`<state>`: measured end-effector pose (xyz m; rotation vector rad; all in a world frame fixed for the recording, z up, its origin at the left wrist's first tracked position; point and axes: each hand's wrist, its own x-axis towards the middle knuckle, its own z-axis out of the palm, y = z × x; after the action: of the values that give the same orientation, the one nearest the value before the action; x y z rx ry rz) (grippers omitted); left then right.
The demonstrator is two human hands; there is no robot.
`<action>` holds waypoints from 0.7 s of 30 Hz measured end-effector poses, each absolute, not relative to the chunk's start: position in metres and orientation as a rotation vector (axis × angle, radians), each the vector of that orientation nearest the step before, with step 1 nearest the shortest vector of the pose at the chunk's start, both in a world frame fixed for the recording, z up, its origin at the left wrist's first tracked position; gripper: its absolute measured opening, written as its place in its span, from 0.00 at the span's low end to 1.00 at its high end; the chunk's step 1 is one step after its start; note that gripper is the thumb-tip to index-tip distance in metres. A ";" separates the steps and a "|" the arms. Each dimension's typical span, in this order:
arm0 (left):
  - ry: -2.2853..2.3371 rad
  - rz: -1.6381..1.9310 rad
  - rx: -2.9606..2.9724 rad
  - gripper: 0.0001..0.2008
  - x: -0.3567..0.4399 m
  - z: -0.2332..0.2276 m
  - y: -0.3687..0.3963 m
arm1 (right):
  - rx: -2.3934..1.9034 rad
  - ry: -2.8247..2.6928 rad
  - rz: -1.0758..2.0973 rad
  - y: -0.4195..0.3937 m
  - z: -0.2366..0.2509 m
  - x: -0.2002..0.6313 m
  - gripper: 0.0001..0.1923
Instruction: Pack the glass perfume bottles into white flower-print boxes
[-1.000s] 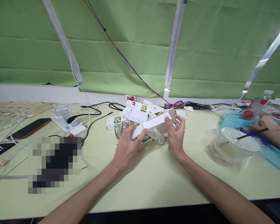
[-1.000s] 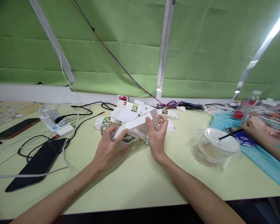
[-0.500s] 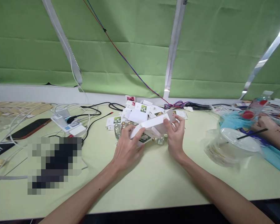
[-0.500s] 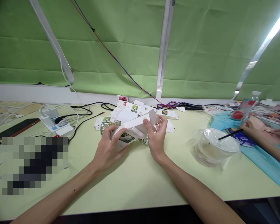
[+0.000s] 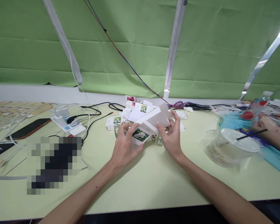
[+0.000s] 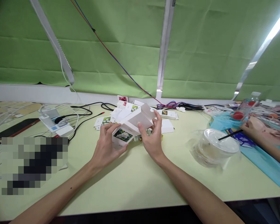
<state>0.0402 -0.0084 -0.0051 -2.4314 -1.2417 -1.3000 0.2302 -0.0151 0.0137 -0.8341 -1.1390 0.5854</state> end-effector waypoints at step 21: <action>-1.177 -1.317 -2.490 0.45 0.041 0.000 -0.009 | -0.816 -1.123 0.541 -0.016 0.011 0.228 0.32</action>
<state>0.0408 -0.0094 -0.0004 -2.4904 -1.1773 -1.3170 0.2280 -0.0163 0.0105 -0.8160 -1.1229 0.5412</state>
